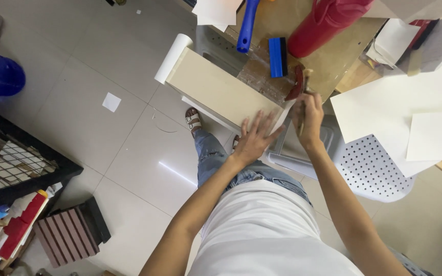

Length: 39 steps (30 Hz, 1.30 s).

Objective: Applying adhesive with a roller and then placing and smoothing white tape strips onto the edges of a box using a scraper tool.

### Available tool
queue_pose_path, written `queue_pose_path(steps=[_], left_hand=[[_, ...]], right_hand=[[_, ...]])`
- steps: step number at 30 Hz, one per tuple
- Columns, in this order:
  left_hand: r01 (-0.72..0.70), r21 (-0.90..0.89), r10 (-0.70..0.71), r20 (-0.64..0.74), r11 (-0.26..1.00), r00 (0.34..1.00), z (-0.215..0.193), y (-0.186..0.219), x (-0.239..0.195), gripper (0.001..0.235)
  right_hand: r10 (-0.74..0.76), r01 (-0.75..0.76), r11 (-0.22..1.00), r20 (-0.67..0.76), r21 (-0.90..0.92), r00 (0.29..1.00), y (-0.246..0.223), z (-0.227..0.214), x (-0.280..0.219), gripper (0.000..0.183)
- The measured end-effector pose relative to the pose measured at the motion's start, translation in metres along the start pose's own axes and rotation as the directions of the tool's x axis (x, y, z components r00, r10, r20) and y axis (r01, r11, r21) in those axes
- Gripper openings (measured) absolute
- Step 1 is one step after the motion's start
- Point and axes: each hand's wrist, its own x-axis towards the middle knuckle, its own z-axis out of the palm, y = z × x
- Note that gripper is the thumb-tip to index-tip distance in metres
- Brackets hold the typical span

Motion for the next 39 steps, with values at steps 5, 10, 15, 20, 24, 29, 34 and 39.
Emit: queue_pose_path(steps=[5, 10, 15, 20, 24, 29, 34, 39], left_hand=[[-0.028, -0.146, 0.035, 0.043, 0.989, 0.998, -0.019, -0.006, -0.001, 0.075], [0.185, -0.060, -0.184, 0.033, 0.981, 0.982, -0.026, -0.017, -0.014, 0.103], [0.214, 0.136, -0.206, -0.069, 0.967, 0.976, -0.027, -0.016, -0.016, 0.110], [0.228, 0.144, -0.231, -0.001, 0.963, 0.973, -0.019, -0.014, -0.017, 0.094], [0.235, 0.180, -0.238, -0.003, 0.955, 0.971, -0.024, -0.013, -0.015, 0.089], [0.236, 0.194, -0.239, -0.010, 0.952, 0.971, -0.026, -0.011, -0.015, 0.079], [0.236, 0.188, -0.237, -0.017, 0.953, 0.971, -0.024, -0.012, -0.015, 0.078], [0.237, 0.180, -0.236, -0.023, 0.955, 0.971, -0.027, -0.011, -0.014, 0.076]], right_hand=[[-0.002, -0.001, 0.996, 0.039, 0.090, 0.999, -0.050, -0.043, 0.014, 0.027], [0.195, -0.214, 0.970, 0.157, 0.112, 0.968, -0.052, -0.049, -0.017, 0.009], [0.194, -0.200, 0.980, 0.193, 0.010, 0.962, -0.050, -0.030, -0.039, 0.006], [0.158, -0.136, 0.984, 0.217, -0.113, 0.963, -0.052, -0.015, -0.052, 0.009], [0.195, -0.186, 0.981, 0.279, -0.056, 0.940, -0.052, -0.004, -0.075, 0.007], [0.249, -0.249, 0.968, 0.163, -0.020, 0.955, -0.054, -0.027, -0.024, 0.009], [0.085, -0.054, 0.993, 0.307, -0.109, 0.948, -0.075, -0.003, -0.067, 0.005], [0.343, -0.409, 0.908, 0.403, 0.090, 0.849, -0.064, -0.017, -0.059, 0.012]])
